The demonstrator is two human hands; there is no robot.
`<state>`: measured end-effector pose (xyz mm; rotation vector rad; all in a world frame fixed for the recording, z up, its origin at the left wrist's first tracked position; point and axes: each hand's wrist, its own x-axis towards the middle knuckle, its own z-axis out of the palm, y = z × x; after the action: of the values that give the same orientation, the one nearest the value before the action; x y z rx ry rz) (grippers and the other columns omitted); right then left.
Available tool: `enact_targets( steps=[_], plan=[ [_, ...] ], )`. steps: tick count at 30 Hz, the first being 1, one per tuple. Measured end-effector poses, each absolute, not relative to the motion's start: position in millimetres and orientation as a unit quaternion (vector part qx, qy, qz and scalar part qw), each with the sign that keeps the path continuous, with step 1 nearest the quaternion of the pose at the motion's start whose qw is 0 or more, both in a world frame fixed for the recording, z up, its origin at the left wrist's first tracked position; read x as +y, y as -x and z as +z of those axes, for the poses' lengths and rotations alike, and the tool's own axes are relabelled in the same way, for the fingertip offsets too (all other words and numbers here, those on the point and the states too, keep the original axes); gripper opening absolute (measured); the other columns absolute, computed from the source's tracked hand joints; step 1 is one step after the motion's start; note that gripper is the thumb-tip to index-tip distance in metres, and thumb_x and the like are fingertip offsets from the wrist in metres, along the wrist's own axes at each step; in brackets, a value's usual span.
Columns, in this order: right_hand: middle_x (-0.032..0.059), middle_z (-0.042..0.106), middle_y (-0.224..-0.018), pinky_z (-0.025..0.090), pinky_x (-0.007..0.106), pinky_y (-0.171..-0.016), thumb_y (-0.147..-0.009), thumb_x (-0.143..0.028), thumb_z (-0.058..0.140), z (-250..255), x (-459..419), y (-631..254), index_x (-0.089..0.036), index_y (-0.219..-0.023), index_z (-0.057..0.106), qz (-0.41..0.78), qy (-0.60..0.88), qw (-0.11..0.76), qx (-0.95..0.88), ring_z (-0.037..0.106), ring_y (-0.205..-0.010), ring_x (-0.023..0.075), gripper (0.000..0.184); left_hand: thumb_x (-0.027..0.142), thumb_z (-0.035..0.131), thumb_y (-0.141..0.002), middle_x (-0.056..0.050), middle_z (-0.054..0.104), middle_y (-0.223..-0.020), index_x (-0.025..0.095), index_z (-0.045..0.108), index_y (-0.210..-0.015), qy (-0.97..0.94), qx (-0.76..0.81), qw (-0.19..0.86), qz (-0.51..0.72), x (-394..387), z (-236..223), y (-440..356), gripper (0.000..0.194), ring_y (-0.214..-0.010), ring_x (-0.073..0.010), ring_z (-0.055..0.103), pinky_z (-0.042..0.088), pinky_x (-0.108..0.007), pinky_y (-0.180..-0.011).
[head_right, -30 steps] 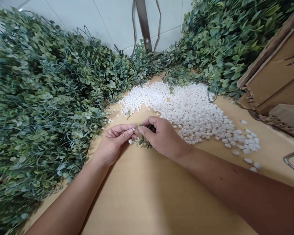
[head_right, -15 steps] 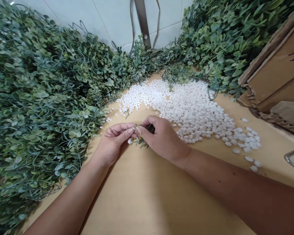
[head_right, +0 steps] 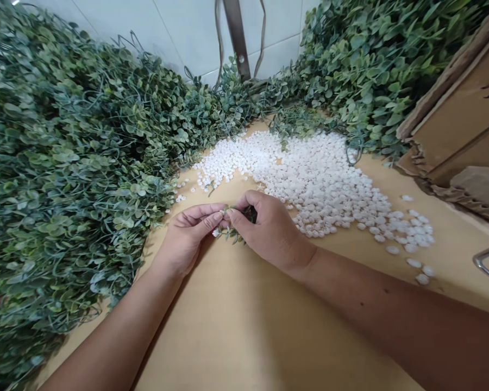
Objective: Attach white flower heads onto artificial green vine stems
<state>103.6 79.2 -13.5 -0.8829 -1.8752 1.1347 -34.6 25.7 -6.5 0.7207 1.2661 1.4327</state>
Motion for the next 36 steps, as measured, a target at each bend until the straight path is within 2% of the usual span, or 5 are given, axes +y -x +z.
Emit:
enact_targets(
  steps=[7,20,32,36],
  plan=[
    [0.0008,0.058,-0.059,0.037,0.022,-0.050,-0.076,-0.020,0.053,-16.0,79.1,-102.7,-0.012,-0.067,0.060,0.409,0.353,0.388,-0.747,0.049,-0.053,0.0104,0.014,0.021,0.080,-0.053,-0.003,0.070,-0.060,0.013,0.073,-0.071,-0.296,0.526,0.524,0.602,25.4,-8.3,34.4,0.020,-0.056,-0.0092,0.061,0.048,-0.021,-0.062],
    [0.0031,0.065,-0.062,0.041,0.022,-0.052,-0.076,-0.019,0.053,-18.7,78.1,-101.2,-0.013,-0.067,0.060,0.419,0.345,0.395,-0.741,0.055,-0.055,0.0118,0.013,0.016,0.078,-0.053,-0.002,0.068,-0.055,0.014,0.072,-0.065,-0.287,0.552,0.489,0.611,26.5,-8.3,27.1,0.013,-0.054,-0.0093,0.060,0.048,-0.021,-0.060],
    [0.0059,0.061,-0.064,0.042,0.027,-0.058,-0.076,-0.017,0.048,-21.9,75.8,-100.6,-0.012,-0.067,0.058,0.389,0.335,0.374,-0.773,0.055,-0.059,0.0156,0.014,0.015,0.075,-0.057,-0.002,0.071,-0.060,0.015,0.073,-0.066,-0.307,0.582,0.458,0.598,27.0,-12.3,22.8,0.009,-0.058,-0.0103,0.062,0.051,-0.022,-0.063],
    [0.0051,0.060,-0.064,0.042,0.028,-0.059,-0.076,-0.019,0.047,-22.7,77.5,-99.9,-0.013,-0.070,0.057,0.385,0.330,0.378,-0.774,0.054,-0.060,0.0156,0.014,0.019,0.079,-0.054,-0.003,0.072,-0.063,0.014,0.073,-0.068,-0.292,0.574,0.476,0.599,27.8,-8.8,24.0,0.016,-0.058,-0.0110,0.063,0.052,-0.023,-0.064]
  ],
)
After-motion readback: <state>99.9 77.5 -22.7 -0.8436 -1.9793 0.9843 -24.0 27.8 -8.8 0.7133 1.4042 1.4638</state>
